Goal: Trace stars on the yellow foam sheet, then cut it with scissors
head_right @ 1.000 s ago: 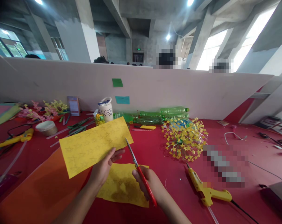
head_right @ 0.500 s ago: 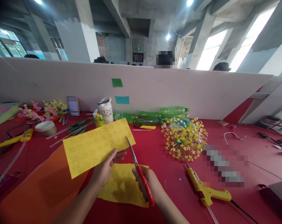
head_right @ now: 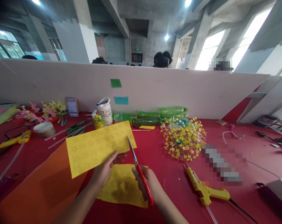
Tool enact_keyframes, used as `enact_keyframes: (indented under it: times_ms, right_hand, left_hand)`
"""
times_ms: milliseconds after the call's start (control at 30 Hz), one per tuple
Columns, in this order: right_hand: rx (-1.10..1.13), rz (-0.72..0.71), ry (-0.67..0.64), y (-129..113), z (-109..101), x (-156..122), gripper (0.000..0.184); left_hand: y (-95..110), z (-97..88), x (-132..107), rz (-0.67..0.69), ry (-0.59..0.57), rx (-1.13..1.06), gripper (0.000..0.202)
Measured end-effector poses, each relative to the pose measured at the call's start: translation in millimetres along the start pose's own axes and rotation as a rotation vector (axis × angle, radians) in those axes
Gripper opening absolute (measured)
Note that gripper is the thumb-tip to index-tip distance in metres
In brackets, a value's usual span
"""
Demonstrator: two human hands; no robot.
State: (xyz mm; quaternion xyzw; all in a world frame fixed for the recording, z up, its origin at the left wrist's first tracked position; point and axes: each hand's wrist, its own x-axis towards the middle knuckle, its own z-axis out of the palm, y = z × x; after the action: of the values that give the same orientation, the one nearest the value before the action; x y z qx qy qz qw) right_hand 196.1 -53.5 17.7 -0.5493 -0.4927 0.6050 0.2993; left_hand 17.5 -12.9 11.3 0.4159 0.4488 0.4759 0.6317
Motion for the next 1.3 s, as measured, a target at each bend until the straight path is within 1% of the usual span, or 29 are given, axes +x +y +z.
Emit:
enact_keyframes:
  times_ms: [167,333,467,567,667,767,867,967,1100,1200,1300]
  right_hand:
    - [0.003,0.018,0.012,-1,-1,0,0.043]
    - [-0.009,-0.013,-0.002,-1,-2,-2,0.043]
    - [-0.044,-0.057,-0.009,1,-4,-2,0.044]
    - [-0.048,-0.058,0.002,2,-5,-2,0.043]
    - [-0.025,-0.029,0.009,1,-6,-1,0.044]
    - [0.013,-0.015,0.015,1,-7,0,0.045]
    - [0.025,-0.019,0.015,2,-7,0,0.044]
    - [0.023,-0.011,0.004,3,-7,1,0.044]
    - [0.032,-0.018,0.007,-1,-4,-1,0.045]
    - [0.032,-0.049,-0.016,-4,-2,-3,0.046]
    - [0.033,-0.066,-0.029,-4,-2,-3,0.047]
  left_hand:
    - [-2,-2.2,3,0.013,-0.006,-0.017,0.036]
    - [2,-3.9,3,0.031,-0.010,0.010,0.036]
    - [7,-3.3,1,-0.009,-0.065,0.091,0.036]
    - [8,-2.8,-1,-0.024,-0.096,0.134,0.037]
    - [8,-3.4,-1,-0.015,-0.084,0.134,0.039]
    - [5,-5.3,0,-0.036,-0.061,0.143,0.040]
    - [0,-8.1,2,-0.061,-0.011,0.139,0.040]
    - [-4,-10.2,4,-0.054,0.039,0.119,0.039]
    - [-4,-8.7,4,-0.039,0.008,0.109,0.038]
    - [-2,-4.4,-1,-0.055,-0.016,0.158,0.040]
    - [-2,0.2,-5,-0.061,-0.010,0.214,0.042]
